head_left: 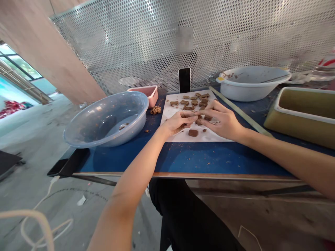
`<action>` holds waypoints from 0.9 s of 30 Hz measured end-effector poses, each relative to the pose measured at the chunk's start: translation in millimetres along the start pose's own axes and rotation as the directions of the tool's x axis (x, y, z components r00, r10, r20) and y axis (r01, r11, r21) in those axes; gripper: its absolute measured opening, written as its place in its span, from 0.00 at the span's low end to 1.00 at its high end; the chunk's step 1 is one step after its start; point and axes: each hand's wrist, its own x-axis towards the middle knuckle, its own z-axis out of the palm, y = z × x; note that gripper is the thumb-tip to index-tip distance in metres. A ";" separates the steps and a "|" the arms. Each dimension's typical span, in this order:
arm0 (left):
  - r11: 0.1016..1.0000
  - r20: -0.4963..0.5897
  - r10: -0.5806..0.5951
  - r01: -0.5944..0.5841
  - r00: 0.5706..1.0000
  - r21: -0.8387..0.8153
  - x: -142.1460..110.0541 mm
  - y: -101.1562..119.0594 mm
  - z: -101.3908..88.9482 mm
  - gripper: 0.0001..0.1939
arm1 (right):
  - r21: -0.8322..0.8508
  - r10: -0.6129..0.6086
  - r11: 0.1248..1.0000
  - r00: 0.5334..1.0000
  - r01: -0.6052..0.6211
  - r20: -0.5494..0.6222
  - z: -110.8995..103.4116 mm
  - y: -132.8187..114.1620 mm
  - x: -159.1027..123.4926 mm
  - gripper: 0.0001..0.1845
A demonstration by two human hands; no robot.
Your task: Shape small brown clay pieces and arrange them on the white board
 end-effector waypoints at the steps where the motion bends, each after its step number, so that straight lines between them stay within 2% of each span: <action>1: 1.000 0.006 0.007 -0.007 1.000 0.001 0.3 -0.6 -0.3 0.21 | 0.007 0.001 1.000 1.000 -0.001 -0.001 0.0 -0.4 0.1 0.11; 5: 1.000 0.013 0.012 -0.012 1.000 0.002 1.4 -3.0 -1.7 0.23 | 0.002 0.037 0.999 0.999 -0.037 0.011 -1.0 -2.0 -0.8 0.12; 11: 1.000 0.016 0.016 -0.016 1.000 0.010 1.9 -4.0 -2.9 0.24 | -0.024 0.024 0.999 0.999 -0.024 0.025 -4.5 -1.7 -0.9 0.17; 16: 0.999 -0.028 -0.022 0.023 0.999 0.039 0.8 -2.0 -1.1 0.26 | -0.005 0.024 1.000 0.999 -0.023 0.048 -3.7 1.3 -0.6 0.11; 20: 1.000 0.020 0.009 -0.009 1.000 0.028 -0.7 0.7 0.5 0.25 | -0.018 0.022 1.000 0.999 -0.022 0.025 -3.7 1.8 -0.7 0.07; 27: 0.997 0.054 0.067 -0.068 0.996 0.022 -0.7 2.5 -0.2 0.27 | -0.006 0.041 0.999 0.999 -0.041 0.031 -4.3 0.0 -1.4 0.10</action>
